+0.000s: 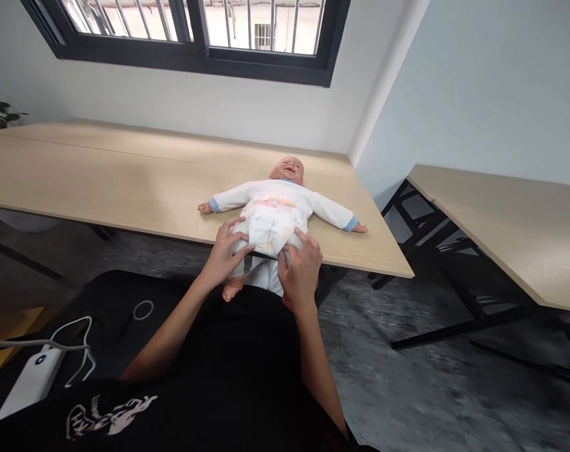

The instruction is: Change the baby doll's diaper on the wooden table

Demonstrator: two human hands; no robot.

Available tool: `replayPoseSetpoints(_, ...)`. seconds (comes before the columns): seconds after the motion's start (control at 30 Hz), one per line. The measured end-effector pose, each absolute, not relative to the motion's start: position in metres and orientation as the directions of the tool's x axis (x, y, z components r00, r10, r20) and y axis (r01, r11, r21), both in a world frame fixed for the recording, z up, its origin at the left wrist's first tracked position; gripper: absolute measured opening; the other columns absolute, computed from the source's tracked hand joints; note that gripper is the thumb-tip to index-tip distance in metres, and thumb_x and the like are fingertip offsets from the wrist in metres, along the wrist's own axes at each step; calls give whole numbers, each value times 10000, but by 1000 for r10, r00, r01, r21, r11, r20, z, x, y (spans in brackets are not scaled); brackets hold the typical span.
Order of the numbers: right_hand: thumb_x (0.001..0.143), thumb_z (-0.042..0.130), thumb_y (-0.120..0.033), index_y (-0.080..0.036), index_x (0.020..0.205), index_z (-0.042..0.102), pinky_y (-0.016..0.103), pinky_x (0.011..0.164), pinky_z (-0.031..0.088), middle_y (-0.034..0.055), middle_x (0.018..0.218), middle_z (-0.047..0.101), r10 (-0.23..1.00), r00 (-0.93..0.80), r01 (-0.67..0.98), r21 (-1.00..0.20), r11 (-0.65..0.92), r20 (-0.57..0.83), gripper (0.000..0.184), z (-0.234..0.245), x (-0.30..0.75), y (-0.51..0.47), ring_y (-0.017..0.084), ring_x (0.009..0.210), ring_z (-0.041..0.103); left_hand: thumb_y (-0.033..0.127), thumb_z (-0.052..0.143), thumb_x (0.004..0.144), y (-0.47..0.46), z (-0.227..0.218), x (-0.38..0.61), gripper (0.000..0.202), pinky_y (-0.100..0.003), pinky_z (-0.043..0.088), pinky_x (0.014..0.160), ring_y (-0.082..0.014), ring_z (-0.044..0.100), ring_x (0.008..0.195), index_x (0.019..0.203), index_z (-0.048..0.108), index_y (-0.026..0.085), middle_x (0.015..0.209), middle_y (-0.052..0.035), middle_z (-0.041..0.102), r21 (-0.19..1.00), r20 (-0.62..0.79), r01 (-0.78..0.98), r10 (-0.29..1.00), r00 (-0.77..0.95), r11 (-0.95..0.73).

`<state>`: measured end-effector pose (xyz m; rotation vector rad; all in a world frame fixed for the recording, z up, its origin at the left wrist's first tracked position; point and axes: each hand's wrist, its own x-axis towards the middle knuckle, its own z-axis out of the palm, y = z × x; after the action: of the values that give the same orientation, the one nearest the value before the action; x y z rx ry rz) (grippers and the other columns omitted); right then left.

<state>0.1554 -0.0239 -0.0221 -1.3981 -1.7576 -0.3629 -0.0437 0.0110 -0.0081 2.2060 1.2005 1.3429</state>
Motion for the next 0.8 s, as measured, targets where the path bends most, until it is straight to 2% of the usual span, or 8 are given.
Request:
replayPoseSetpoints(0.1,983,500,-239,-152,882,612,495,1094,425,162,1358,539,607,-5,891,-272,364,795,174,-27,157,-21,304,1309,476,267,631,931,12,-10,-41,93,-474,380,1170,-274,464,1368,882,602,194,1400,-116,524,642,618,454,767,171,-618)
replayPoseSetpoints(0.23,1028,426,-272,-150,962,581,420,1024,489,175,1300,564,550,133,858,-374,353,825,208,-28,160,-18,260,1239,549,253,602,945,11,-8,-34,97,-440,442,1109,-247,559,1257,872,580,194,1279,-109,598,682,639,413,767,65,-603)
replayPoseSetpoints(0.33,1040,404,-289,-147,988,579,410,996,503,179,1287,575,542,191,859,-406,312,818,231,-28,163,-18,257,1214,570,264,599,950,10,-5,-33,97,-431,464,1081,-250,573,1232,885,599,192,1248,-108,605,665,650,423,756,80,-616)
replayPoseSetpoints(0.47,1045,424,-308,-154,1013,604,464,1059,462,166,1322,570,564,100,871,-346,348,820,239,-30,166,-21,276,1257,544,303,659,923,8,-4,-41,120,-469,443,1114,-282,533,1290,911,616,192,1342,-121,549,586,625,506,750,216,-633)
replayPoseSetpoints(0.6,1019,391,-225,-149,998,630,513,1120,414,159,1461,473,624,-79,840,-285,461,777,251,-27,174,-27,307,1388,424,266,733,863,4,-5,-42,179,-518,427,1128,-342,442,1381,946,597,185,1480,-142,459,475,596,625,749,289,-619)
replayPoseSetpoints(0.7,976,474,-241,-150,1010,651,533,1145,389,148,1519,415,670,-176,806,-285,518,721,202,-21,182,-31,330,1426,369,230,674,896,2,-5,-37,116,-489,473,1062,-327,502,1307,914,569,184,1427,-141,502,471,599,667,765,238,-577)
replayPoseSetpoints(0.8,962,576,-332,-168,1015,664,521,1127,406,133,1501,443,682,-179,806,-292,515,709,194,-18,185,-32,329,1385,408,201,661,888,3,-4,-32,115,-442,487,1019,-298,550,1224,887,547,192,1326,-121,554,501,601,666,776,192,-553)
